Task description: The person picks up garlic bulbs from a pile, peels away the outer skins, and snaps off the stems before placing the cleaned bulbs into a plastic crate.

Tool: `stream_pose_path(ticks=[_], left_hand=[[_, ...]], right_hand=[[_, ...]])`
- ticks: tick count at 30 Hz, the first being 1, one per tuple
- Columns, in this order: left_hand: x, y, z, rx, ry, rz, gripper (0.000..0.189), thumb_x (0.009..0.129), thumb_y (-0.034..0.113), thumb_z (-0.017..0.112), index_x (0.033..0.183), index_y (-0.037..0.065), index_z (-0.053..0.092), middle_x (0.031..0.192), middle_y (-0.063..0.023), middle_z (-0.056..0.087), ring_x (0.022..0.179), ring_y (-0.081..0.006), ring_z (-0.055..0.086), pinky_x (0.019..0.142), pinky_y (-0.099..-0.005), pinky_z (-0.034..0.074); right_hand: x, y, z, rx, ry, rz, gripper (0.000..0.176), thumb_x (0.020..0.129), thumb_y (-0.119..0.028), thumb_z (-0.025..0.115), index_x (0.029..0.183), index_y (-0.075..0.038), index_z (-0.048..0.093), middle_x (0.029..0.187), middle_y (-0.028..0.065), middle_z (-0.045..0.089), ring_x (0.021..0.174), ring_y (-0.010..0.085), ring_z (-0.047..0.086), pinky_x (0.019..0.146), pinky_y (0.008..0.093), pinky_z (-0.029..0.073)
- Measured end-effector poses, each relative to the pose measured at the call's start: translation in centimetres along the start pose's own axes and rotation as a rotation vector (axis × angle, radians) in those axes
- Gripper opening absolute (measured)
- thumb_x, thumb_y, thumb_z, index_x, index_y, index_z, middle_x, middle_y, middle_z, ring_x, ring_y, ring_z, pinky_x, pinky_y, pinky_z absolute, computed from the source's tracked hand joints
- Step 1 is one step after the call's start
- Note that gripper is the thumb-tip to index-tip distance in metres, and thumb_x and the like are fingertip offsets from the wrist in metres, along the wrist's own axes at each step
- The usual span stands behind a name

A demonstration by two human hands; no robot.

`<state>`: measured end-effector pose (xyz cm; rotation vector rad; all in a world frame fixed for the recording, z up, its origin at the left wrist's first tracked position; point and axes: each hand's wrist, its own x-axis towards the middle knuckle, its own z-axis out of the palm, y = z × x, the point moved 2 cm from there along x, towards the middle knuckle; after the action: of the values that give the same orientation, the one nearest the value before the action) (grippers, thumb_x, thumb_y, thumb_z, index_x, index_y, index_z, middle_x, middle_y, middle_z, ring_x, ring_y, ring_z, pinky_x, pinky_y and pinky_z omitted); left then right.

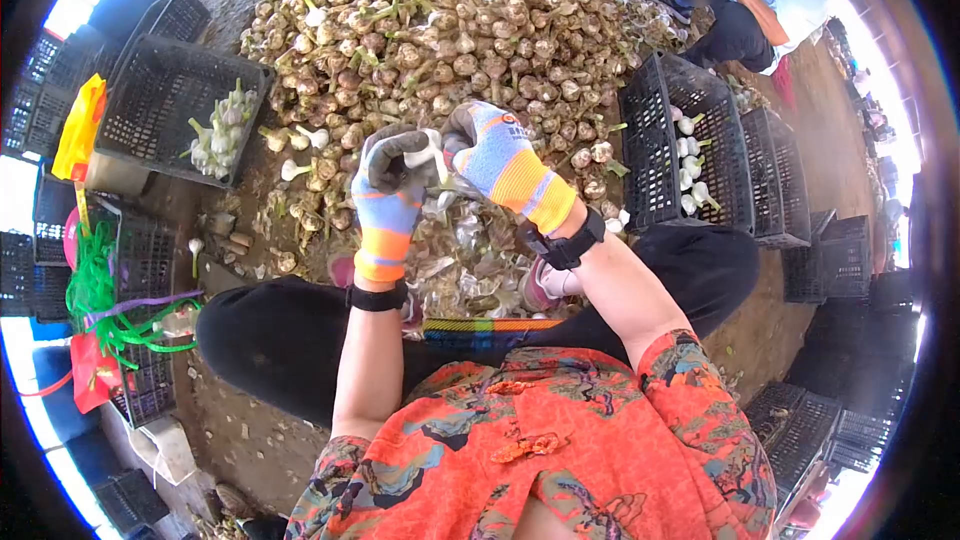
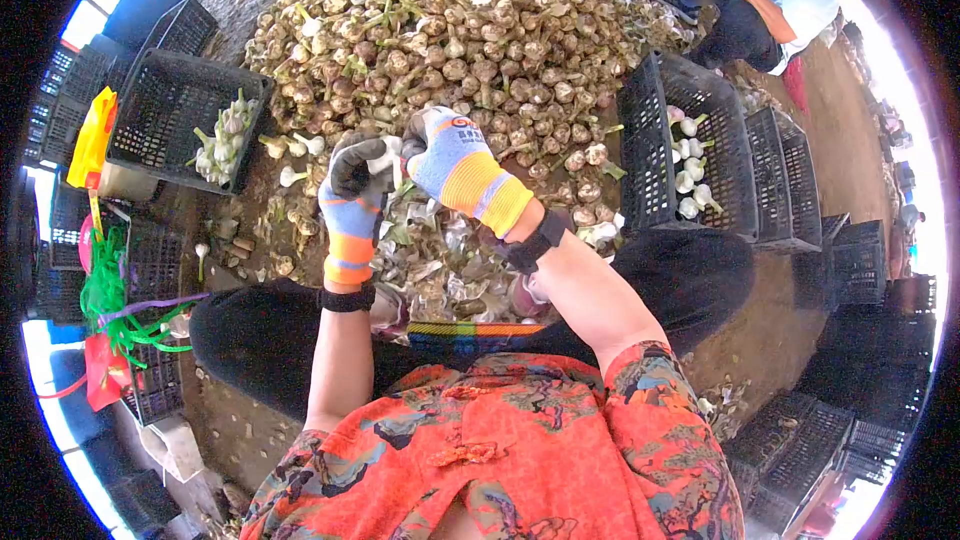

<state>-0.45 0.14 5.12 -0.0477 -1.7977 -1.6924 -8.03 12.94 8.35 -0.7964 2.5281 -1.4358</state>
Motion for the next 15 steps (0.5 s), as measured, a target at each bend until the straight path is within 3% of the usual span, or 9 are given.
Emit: stream_pose_path(ticks=[1, 3, 4, 7, 9, 10, 12, 13, 15], left_hand=[[0.0, 0.0, 0.3, 0.004, -0.001, 0.0, 0.029, 0.066, -0.013, 0.061, 0.091, 0.0, 0.059, 0.101, -0.007, 0.055, 0.091, -0.0173, 0.056, 0.081, -0.0273, 0.046], [-0.2, -0.5, 0.9, -0.43, 0.18, -0.222, 0.027, 0.069, -0.013, 0.061, 0.093, -0.001, 0.058, 0.103, -0.0088, 0.056, 0.093, -0.018, 0.057, 0.083, -0.0289, 0.046], [-0.2, -0.6, 0.8, -0.425, 0.18, -0.224, 0.027, 0.069, -0.013, 0.061, 0.093, -0.001, 0.058, 0.103, -0.0088, 0.056, 0.093, -0.018, 0.057, 0.083, -0.0289, 0.046], [-0.4, -1.2, 0.5, -0.638, 0.184, -0.389, 0.027, 0.079, 0.002, 0.06, 0.105, -0.001, 0.055, 0.106, -0.0119, 0.058, 0.092, -0.0203, 0.059, 0.084, -0.0326, 0.047], [-0.1, -1.8, 0.3, -0.902, 0.146, -0.433, 0.028, 0.083, 0.013, 0.058, 0.108, 0.002, 0.055, 0.11, -0.0115, 0.057, 0.098, -0.0226, 0.056, 0.088, -0.0392, 0.046], [0.2, -1.3, 0.3, -0.978, 0.1, -0.425, 0.028, 0.084, 0.014, 0.058, 0.109, 0.003, 0.054, 0.111, -0.0111, 0.057, 0.1, -0.023, 0.055, 0.089, -0.0415, 0.045], [0.5, -1.1, 0.1, -1.05, 0.053, -0.421, 0.028, 0.084, 0.016, 0.057, 0.11, 0.005, 0.053, 0.111, -0.0107, 0.056, 0.101, -0.0234, 0.054, 0.09, -0.0437, 0.044], [0.5, -1.7, -0.2, -1.114, 0.121, -0.477, 0.027, 0.085, 0.016, 0.056, 0.11, 0.005, 0.052, 0.111, -0.0104, 0.056, 0.1, -0.0235, 0.055, 0.091, -0.0448, 0.043], [0.5, -3.0, 0.0, -1.179, 0.181, -0.537, 0.027, 0.085, 0.016, 0.056, 0.11, 0.006, 0.051, 0.111, -0.0101, 0.056, 0.1, -0.0236, 0.055, 0.092, -0.046, 0.042]], right_hand=[[0.1, 0.4, 0.4, 0.038, 0.002, -0.014, 0.016, 0.065, -0.012, 0.057, 0.075, 0.0, 0.061, 0.074, 0.0194, 0.061, 0.072, 0.0329, 0.06, 0.065, 0.037, 0.047], [0.2, 2.0, 1.7, 0.084, 0.044, -0.04, 0.014, 0.066, -0.011, 0.056, 0.074, -0.001, 0.061, 0.073, 0.0188, 0.06, 0.071, 0.0328, 0.059, 0.064, 0.0369, 0.046], [0.2, 1.6, 1.9, 0.128, 0.085, -0.063, 0.013, 0.066, -0.009, 0.055, 0.074, -0.001, 0.06, 0.072, 0.0181, 0.06, 0.07, 0.0327, 0.058, 0.064, 0.0368, 0.046], [0.0, 2.1, 2.0, 0.283, 0.027, -0.023, 0.011, 0.067, -0.007, 0.053, 0.074, -0.001, 0.06, 0.07, 0.0176, 0.059, 0.068, 0.0322, 0.058, 0.063, 0.0368, 0.045], [0.9, 4.2, 2.0, 0.124, 0.246, -0.048, 0.01, 0.069, -0.006, 0.052, 0.073, 0.0, 0.06, 0.065, 0.0163, 0.058, 0.066, 0.0283, 0.059, 0.061, 0.0341, 0.045], [0.6, 4.0, 1.4, 0.382, 0.172, 0.134, 0.01, 0.07, -0.005, 0.053, 0.074, 0.001, 0.06, 0.065, 0.0133, 0.06, 0.064, 0.0219, 0.058, 0.059, 0.0306, 0.045], [0.5, 8.0, 3.1, 0.433, 0.201, 0.156, 0.01, 0.071, -0.004, 0.053, 0.075, 0.001, 0.06, 0.068, 0.0118, 0.061, 0.063, 0.0191, 0.058, 0.058, 0.0291, 0.044], [0.6, 7.9, 3.1, 0.481, 0.233, 0.172, 0.01, 0.071, -0.003, 0.053, 0.076, 0.001, 0.06, 0.07, 0.0103, 0.062, 0.063, 0.0162, 0.057, 0.058, 0.0275, 0.044], [-0.9, 7.6, 3.8, 0.673, 0.112, 0.233, 0.012, 0.072, 0.003, 0.053, 0.081, 0.002, 0.06, 0.075, 0.0071, 0.064, 0.065, 0.012, 0.057, 0.058, 0.0253, 0.045]])
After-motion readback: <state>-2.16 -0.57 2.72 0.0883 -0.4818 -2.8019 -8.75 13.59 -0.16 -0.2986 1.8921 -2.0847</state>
